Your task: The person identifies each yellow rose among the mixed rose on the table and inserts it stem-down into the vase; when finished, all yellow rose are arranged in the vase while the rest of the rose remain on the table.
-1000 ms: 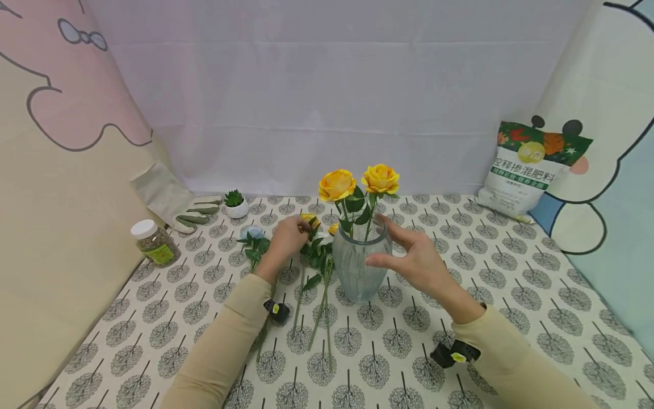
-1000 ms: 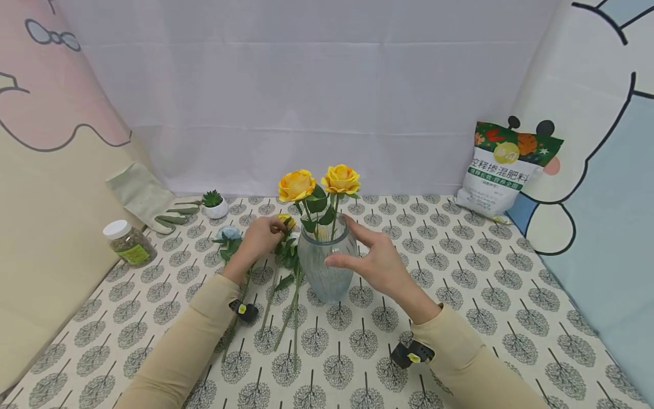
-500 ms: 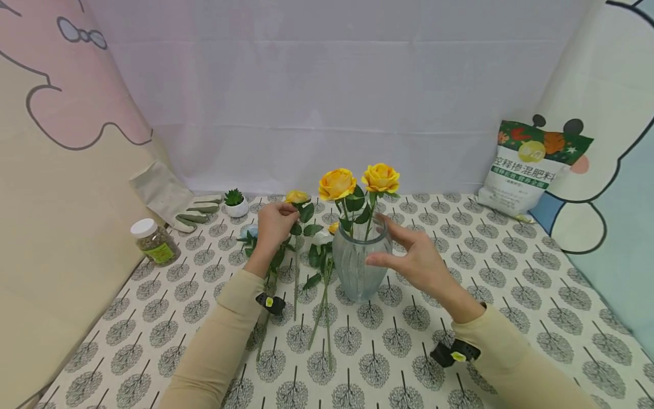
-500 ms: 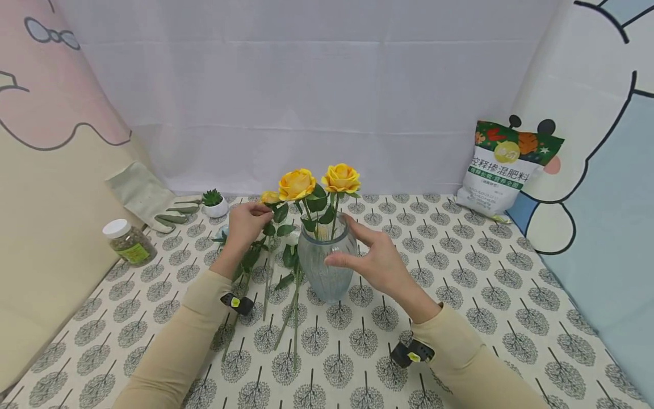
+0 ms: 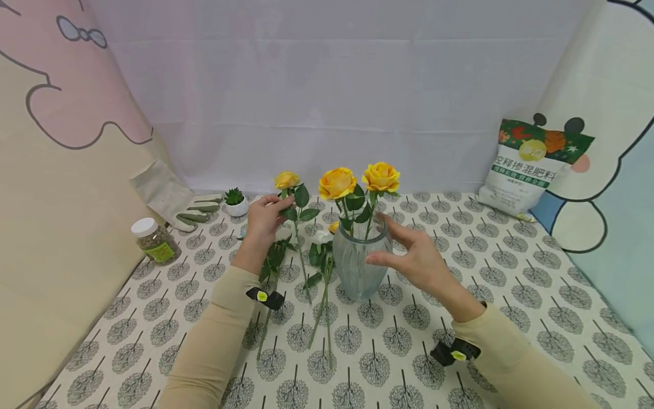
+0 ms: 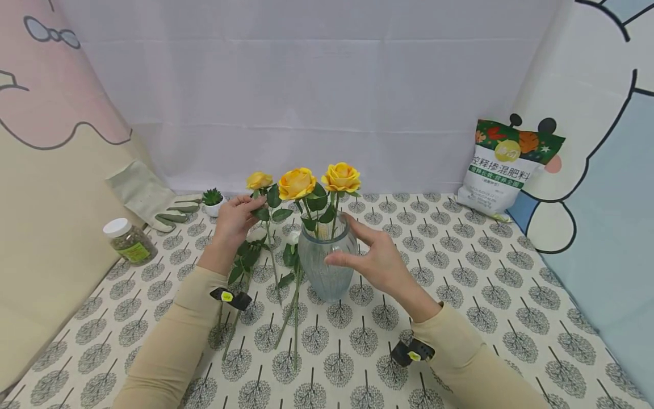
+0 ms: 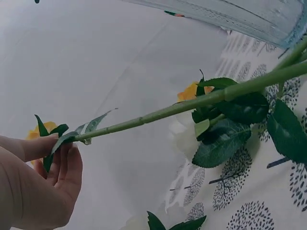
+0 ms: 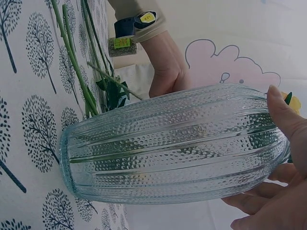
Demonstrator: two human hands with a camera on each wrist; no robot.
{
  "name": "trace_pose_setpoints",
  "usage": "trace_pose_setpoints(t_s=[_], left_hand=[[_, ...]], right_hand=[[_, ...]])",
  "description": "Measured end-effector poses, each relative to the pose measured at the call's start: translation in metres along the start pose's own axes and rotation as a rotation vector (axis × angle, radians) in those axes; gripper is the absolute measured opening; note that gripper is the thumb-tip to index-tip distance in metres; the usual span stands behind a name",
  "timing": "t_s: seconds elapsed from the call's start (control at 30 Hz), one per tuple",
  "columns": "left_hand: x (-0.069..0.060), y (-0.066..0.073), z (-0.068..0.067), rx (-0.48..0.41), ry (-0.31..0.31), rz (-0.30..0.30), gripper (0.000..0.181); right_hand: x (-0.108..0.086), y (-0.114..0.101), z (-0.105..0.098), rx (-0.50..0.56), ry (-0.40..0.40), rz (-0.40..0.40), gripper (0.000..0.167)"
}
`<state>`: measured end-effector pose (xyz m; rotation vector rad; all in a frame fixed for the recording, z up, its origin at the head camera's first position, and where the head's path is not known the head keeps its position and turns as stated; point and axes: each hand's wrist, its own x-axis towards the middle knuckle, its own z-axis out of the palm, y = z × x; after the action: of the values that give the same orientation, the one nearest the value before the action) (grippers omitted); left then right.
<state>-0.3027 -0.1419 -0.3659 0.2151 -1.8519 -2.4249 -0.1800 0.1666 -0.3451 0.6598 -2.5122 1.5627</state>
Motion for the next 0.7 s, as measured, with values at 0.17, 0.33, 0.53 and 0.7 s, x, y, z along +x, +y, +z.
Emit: trace_pose_setpoints(t_s=[0.17,0.33,0.53,0.7], left_hand=[[-0.002,0.012,0.002,-0.303,-0.068,-0.150,0.023],[-0.001,0.019,0.001,-0.557,-0.095,-0.273,0.027],[-0.005,0.024,0.001,-0.707,-0.131,-0.345,0.049],[-0.010,0.028,0.004,-0.803,-0.162,-0.360,0.029]], right_hand=[[0.000,0.000,0.000,-0.010,0.005,-0.004,0.084],[0.000,0.001,0.000,0.000,0.005,-0.010,0.084],[0.000,0.000,0.000,-0.001,0.003,-0.006,0.084],[0.000,0.000,0.000,-0.011,0.007,0.009,0.085]])
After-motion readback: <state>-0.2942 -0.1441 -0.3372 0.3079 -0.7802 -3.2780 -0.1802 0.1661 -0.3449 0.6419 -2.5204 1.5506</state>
